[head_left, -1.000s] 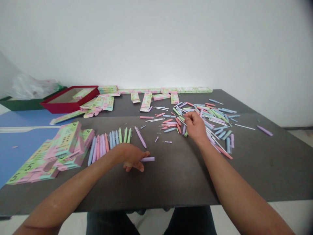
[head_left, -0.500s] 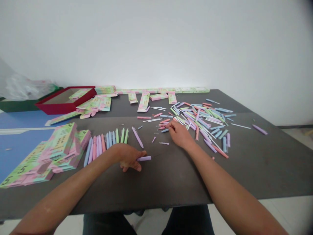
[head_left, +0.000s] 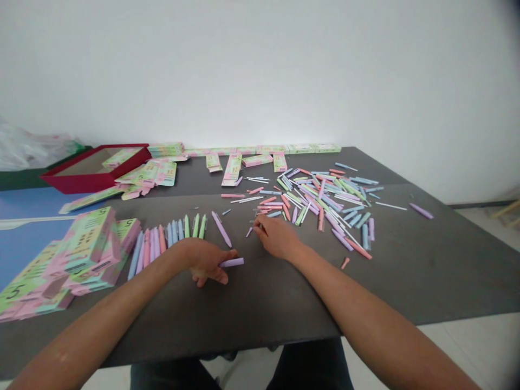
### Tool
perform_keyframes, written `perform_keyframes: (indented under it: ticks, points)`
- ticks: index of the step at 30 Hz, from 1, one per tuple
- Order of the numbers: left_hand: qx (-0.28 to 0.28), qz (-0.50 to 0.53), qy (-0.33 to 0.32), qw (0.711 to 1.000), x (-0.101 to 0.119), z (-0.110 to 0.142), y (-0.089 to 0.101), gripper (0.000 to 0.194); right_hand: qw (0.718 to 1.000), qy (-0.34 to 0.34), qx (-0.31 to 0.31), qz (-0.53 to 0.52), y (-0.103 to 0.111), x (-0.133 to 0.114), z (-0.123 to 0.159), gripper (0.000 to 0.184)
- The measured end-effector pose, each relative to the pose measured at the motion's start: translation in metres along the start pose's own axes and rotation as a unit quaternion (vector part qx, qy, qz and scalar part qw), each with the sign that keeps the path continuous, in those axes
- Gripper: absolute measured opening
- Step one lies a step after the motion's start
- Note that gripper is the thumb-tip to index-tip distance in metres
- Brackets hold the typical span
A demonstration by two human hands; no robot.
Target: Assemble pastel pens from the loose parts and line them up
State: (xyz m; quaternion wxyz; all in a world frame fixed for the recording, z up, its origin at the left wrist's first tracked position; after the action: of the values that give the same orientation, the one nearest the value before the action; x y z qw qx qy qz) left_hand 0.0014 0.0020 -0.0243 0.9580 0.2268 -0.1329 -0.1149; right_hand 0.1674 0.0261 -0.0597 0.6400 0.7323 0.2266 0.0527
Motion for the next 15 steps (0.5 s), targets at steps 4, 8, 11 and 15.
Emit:
perform_keyframes:
  ticks: [4, 8, 11, 15]
  points:
    - [0.004, -0.003, -0.003, 1.000, 0.001, 0.000, 0.000, 0.075, 1.000, 0.014, 0.016, -0.013, 0.003, -0.005, 0.001, 0.012]
    - [-0.004, -0.005, -0.001, 1.000, 0.002, 0.002, 0.000, 0.073, 0.995, -0.064, 0.072, 0.022, 0.038, 0.029, -0.005, 0.018]
    - [-0.002, -0.007, -0.008, 1.000, 0.001, 0.002, 0.000, 0.073, 0.958, -0.235, 0.105, 0.128, 0.068, 0.087, -0.012, 0.024]
    - [-0.005, -0.006, -0.012, 1.000, -0.001, 0.000, 0.000, 0.073, 0.925, -0.315, -0.032, 0.210, 0.066, 0.146, -0.021, 0.028]
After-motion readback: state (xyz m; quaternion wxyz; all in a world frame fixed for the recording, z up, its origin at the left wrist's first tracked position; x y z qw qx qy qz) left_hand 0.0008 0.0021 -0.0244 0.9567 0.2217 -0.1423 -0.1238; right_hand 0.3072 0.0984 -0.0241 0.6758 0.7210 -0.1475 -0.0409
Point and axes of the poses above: each hand's wrist, its own z-axis away from the middle knuckle, its own y-axis out of the back of the hand, x = y × z, the point moved 3 cm from there along -z, towards the middle knuckle, and after that the axes turned 15 degrees about z, right-handed, at the moved point
